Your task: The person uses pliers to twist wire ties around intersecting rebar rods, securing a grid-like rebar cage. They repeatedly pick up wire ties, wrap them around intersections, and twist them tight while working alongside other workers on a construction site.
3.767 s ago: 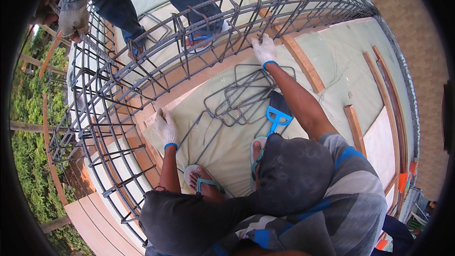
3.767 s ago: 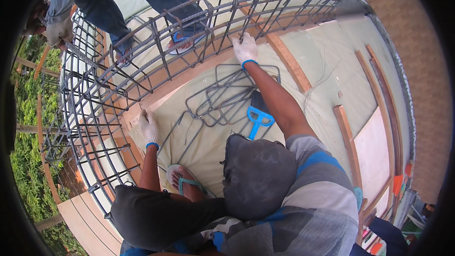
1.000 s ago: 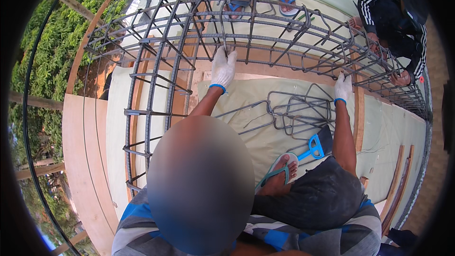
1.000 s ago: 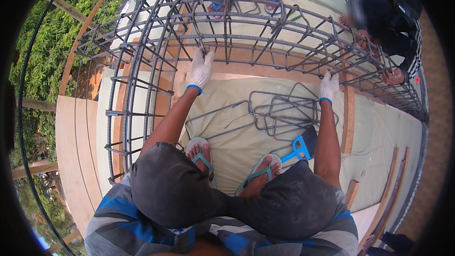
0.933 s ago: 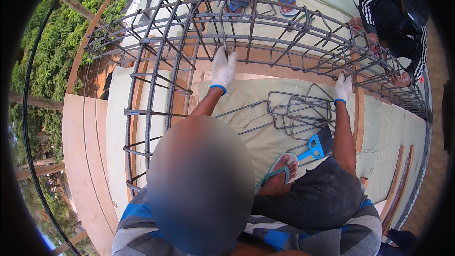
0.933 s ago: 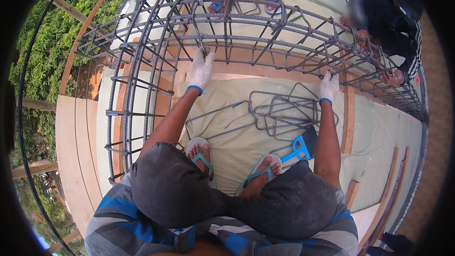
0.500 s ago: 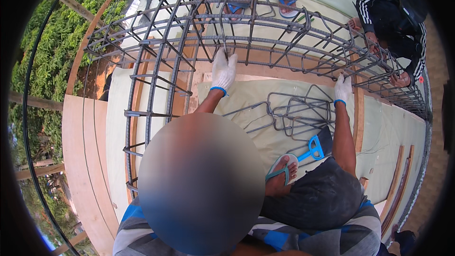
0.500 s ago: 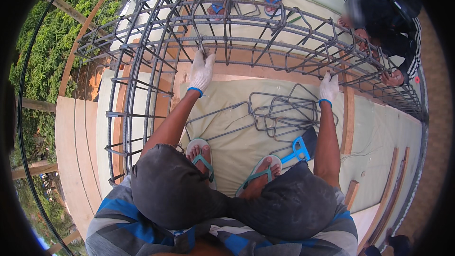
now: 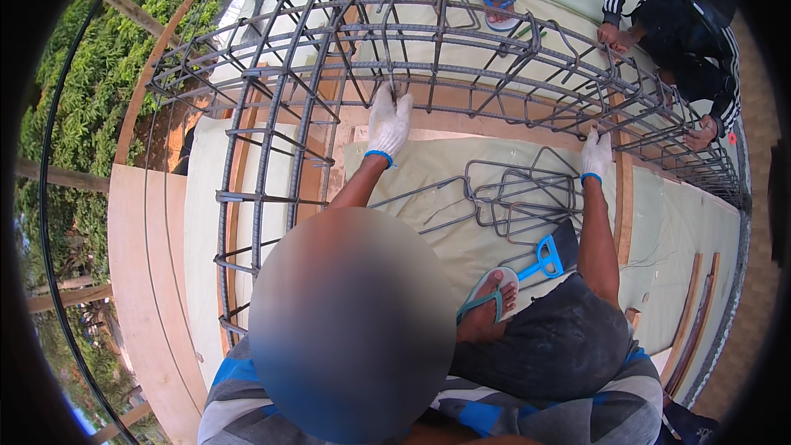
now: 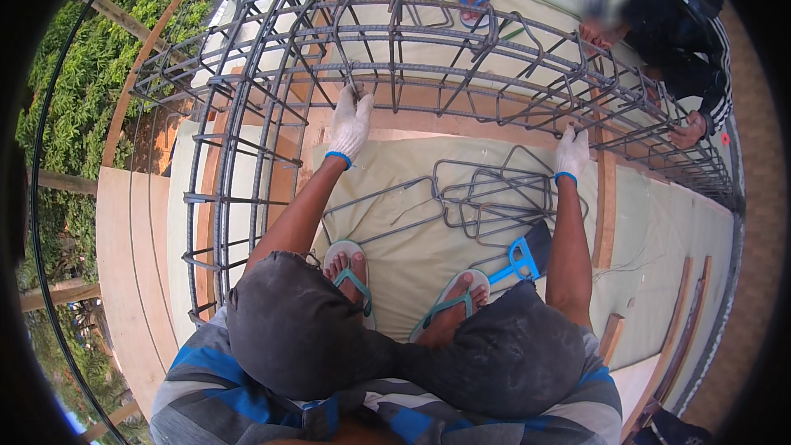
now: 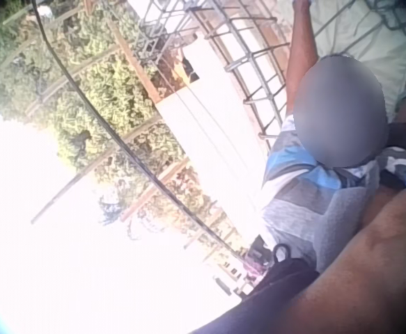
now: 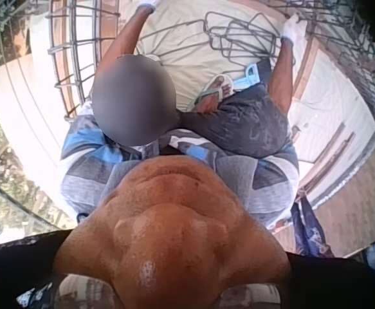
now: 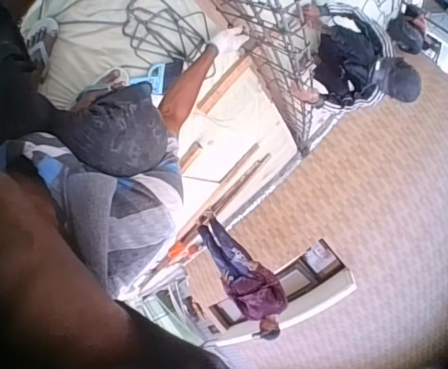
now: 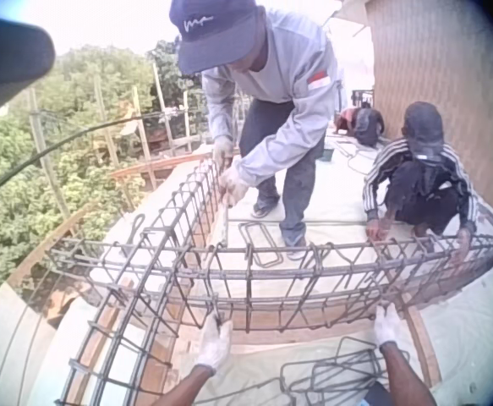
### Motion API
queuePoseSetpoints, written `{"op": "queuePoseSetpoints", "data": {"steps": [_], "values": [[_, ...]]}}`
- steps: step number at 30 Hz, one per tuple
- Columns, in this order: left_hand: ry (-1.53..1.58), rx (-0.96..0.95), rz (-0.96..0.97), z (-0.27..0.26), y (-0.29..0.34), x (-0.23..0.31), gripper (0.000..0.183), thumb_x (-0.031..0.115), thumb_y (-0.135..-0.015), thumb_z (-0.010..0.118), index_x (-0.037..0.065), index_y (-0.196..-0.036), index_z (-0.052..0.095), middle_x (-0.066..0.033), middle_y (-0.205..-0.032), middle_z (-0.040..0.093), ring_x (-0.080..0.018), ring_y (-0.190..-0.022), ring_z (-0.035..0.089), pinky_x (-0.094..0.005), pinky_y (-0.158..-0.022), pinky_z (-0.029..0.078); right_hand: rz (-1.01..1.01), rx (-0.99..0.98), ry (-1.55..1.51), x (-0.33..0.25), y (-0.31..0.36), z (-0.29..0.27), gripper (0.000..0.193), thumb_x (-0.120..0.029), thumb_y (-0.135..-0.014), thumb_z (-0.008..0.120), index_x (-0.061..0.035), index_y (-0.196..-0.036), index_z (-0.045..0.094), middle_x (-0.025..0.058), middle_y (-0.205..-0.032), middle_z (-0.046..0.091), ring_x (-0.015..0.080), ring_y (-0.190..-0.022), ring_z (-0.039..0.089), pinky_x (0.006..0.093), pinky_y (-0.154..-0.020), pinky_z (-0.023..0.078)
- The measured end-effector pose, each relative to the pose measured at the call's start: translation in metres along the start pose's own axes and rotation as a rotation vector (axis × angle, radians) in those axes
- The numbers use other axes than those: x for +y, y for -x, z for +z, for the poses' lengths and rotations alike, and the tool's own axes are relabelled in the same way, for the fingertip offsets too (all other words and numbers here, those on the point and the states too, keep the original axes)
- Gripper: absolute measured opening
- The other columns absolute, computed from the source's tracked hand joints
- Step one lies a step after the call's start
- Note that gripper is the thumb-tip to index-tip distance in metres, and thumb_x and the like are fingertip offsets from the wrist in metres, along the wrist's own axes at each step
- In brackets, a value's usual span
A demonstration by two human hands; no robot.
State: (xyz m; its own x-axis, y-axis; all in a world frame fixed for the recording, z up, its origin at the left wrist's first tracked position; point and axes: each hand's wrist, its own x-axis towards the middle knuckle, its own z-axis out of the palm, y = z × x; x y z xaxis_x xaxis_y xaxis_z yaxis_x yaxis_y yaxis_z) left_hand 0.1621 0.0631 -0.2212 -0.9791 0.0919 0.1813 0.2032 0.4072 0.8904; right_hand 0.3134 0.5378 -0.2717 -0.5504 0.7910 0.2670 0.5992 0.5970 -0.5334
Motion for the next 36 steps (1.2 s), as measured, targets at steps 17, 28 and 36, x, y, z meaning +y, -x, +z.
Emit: {"op": "queuePoseSetpoints", "data": {"steps": [17,28,36], "values": [[-0.012,0.012,0.005,0.002,0.000,-0.005,0.046,0.029,-0.098,0.062,-0.003,-0.131,0.054,-0.0192,-0.113,0.066,-0.0298,-0.102,0.064,-0.0398,-0.093,0.050,-0.037,0.027,-0.019,0.000,0.000,0.000,0.046,-0.042,-0.102,0.057,-0.0025,-0.124,0.065,0.0251,-0.117,0.071,0.0443,-0.111,0.067,0.0488,-0.091,0.051],[-0.018,0.018,-0.003,0.003,0.002,-0.009,0.049,0.028,-0.097,0.061,-0.005,-0.134,0.053,-0.0221,-0.118,0.065,-0.0337,-0.106,0.064,-0.0421,-0.096,0.049,-0.039,0.023,-0.125,-0.023,0.017,-0.012,0.058,-0.047,-0.097,0.056,-0.0050,-0.137,0.062,0.0261,-0.133,0.065,0.0398,-0.128,0.060,0.0451,-0.109,0.045],[-0.041,0.023,0.024,0.007,0.000,-0.013,0.049,0.030,-0.099,0.060,-0.002,-0.135,0.052,-0.0163,-0.116,0.066,-0.0257,-0.104,0.064,-0.0371,-0.094,0.049,0.011,-0.004,-0.043,-0.001,0.001,-0.004,0.044,-0.044,-0.101,0.057,-0.0079,-0.125,0.065,0.0228,-0.118,0.072,0.0440,-0.111,0.067,0.0493,-0.092,0.051]]}}
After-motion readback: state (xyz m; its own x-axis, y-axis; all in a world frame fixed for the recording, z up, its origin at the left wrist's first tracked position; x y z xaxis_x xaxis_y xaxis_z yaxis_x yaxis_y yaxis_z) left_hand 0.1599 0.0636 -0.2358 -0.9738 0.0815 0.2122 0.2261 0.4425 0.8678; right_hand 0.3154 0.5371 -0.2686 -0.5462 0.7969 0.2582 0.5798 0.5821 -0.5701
